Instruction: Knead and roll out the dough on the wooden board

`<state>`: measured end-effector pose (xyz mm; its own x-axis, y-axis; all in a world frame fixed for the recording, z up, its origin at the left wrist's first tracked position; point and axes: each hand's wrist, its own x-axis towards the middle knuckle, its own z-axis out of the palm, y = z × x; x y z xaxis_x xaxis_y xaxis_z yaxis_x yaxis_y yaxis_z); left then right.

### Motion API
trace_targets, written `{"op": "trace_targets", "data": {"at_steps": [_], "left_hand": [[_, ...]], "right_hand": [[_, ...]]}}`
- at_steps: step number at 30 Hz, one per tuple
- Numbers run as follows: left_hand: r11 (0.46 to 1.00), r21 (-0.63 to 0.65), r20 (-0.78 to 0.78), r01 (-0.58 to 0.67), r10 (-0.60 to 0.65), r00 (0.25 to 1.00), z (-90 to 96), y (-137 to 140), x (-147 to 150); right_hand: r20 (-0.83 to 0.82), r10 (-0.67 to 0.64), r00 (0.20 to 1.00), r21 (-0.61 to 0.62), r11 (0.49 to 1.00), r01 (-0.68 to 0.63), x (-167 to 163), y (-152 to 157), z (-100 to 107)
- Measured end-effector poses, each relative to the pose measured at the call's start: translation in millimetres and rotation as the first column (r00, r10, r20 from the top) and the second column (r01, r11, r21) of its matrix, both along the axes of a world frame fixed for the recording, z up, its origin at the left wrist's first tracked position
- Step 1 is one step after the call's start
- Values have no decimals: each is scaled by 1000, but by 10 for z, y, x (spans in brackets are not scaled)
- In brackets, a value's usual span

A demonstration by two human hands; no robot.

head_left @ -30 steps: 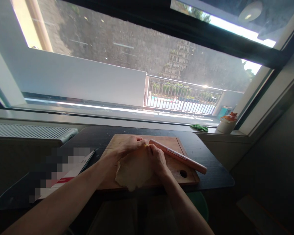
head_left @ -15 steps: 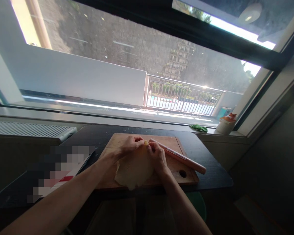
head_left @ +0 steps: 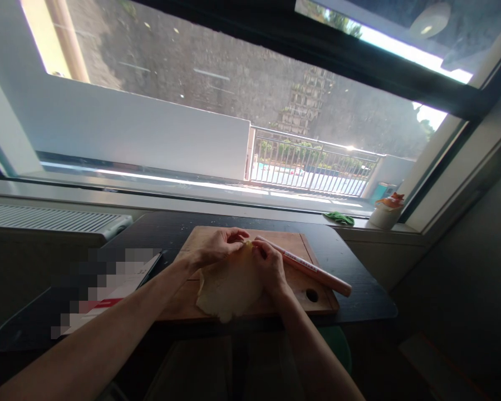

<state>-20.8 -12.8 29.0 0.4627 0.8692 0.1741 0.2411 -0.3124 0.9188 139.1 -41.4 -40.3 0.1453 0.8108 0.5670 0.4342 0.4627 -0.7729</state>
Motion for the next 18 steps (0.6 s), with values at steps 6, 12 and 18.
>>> {"op": "trace_targets", "data": {"at_steps": [6, 12, 18], "left_hand": [[999, 23, -24, 23, -22, 999, -28, 10, -15], [991, 40, -86, 131, -127, 988, 33, 27, 6], [978, 43, -153, 205, -197, 968, -10, 115, -43]], "right_hand": [[-29, 98, 995, 36, 995, -97, 4, 29, -31], [-113, 146, 983, 56, 989, -140, -20, 38, -42], [-152, 93, 984, 34, 995, -89, -23, 43, -40]]}}
